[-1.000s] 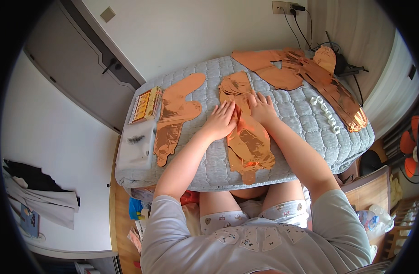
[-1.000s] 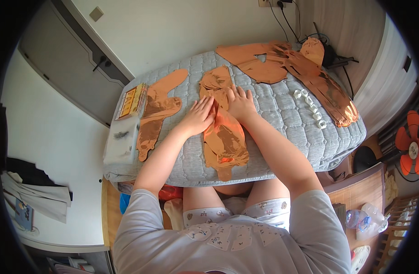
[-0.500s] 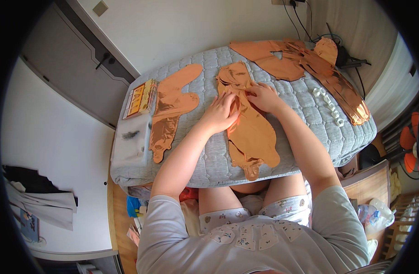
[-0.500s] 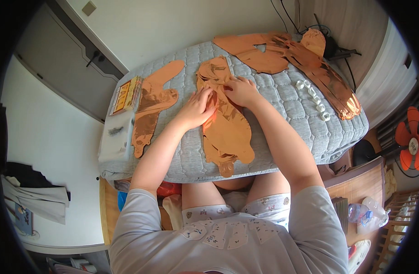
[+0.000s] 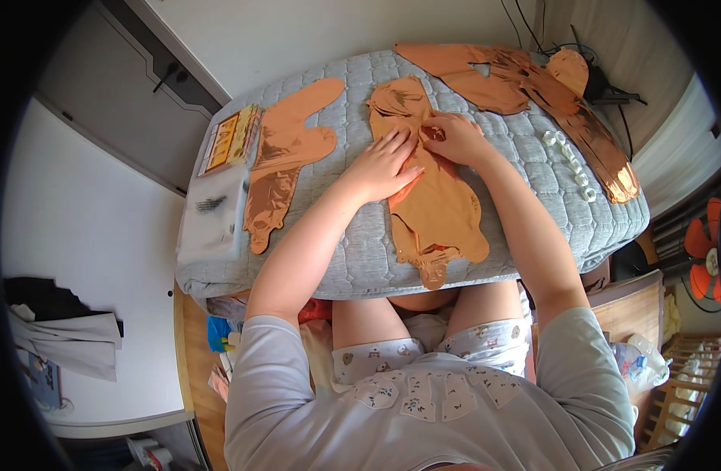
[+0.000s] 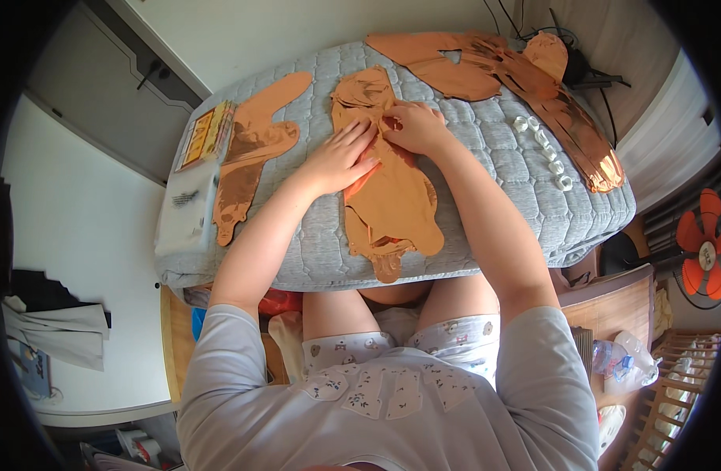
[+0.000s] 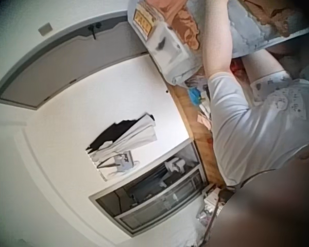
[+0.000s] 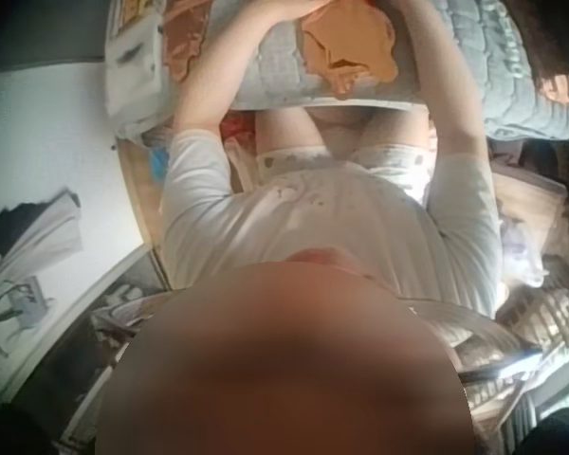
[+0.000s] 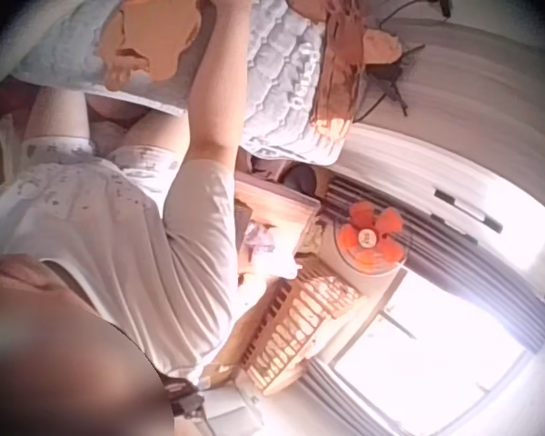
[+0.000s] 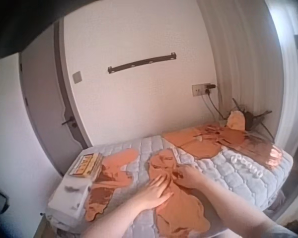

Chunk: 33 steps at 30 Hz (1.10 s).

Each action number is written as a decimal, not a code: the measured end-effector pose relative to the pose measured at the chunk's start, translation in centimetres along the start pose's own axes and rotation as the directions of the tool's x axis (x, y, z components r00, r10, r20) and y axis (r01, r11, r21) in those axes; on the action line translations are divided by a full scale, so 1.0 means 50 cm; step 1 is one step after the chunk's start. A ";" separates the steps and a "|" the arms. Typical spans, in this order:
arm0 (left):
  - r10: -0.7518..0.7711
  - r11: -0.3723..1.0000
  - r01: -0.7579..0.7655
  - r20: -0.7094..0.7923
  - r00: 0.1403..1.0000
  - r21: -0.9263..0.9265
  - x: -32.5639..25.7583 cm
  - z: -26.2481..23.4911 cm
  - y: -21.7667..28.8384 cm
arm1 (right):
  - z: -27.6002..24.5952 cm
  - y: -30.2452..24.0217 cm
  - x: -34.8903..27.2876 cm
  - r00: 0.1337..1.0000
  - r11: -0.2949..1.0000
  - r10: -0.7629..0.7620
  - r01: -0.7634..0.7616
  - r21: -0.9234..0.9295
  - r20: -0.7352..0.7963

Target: The person lays out deflated foil balloons on a bed, flattens one with their hands, and folds it repeatedly into a small square.

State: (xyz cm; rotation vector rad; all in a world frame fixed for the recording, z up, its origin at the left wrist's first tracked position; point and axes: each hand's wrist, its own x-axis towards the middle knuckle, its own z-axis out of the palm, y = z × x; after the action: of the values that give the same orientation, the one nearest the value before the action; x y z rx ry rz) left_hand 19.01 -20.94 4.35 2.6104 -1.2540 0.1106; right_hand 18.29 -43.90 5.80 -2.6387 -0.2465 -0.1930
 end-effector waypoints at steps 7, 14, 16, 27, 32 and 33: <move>-0.001 0.999 -0.001 0.043 0.999 0.044 0.023 0.000 0.019 | -0.011 0.009 -0.019 0.948 0.984 -0.117 0.151 0.096 -0.297; 0.023 0.995 -0.025 0.020 1.000 0.101 -0.001 0.007 -0.007 | -0.044 -0.131 -0.132 0.773 0.808 -0.590 0.568 0.159 0.235; 0.025 0.994 -0.026 0.013 1.000 0.109 0.001 0.013 -0.013 | -0.030 -0.123 -0.139 0.679 0.704 -0.704 0.706 0.078 0.210; -0.066 0.962 0.051 -0.048 0.997 -0.267 0.016 0.004 -0.022 | 0.001 -0.079 -0.157 0.612 0.631 -0.768 0.774 0.058 0.191; -0.198 0.724 0.016 -0.186 0.962 -0.690 0.016 -0.010 -0.087 | 0.008 -0.079 -0.147 0.621 0.656 -0.753 0.735 0.171 0.218; -0.212 0.857 0.031 -0.296 0.932 -0.515 0.013 -0.016 -0.096 | 0.007 -0.075 -0.146 0.625 0.667 -0.744 0.720 0.191 0.238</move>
State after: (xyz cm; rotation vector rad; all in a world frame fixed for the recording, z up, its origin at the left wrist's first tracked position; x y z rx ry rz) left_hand 23.18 -18.33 4.34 2.0933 -0.8467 0.1795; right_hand 10.44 -41.48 5.85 -2.3142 -1.4218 -0.0363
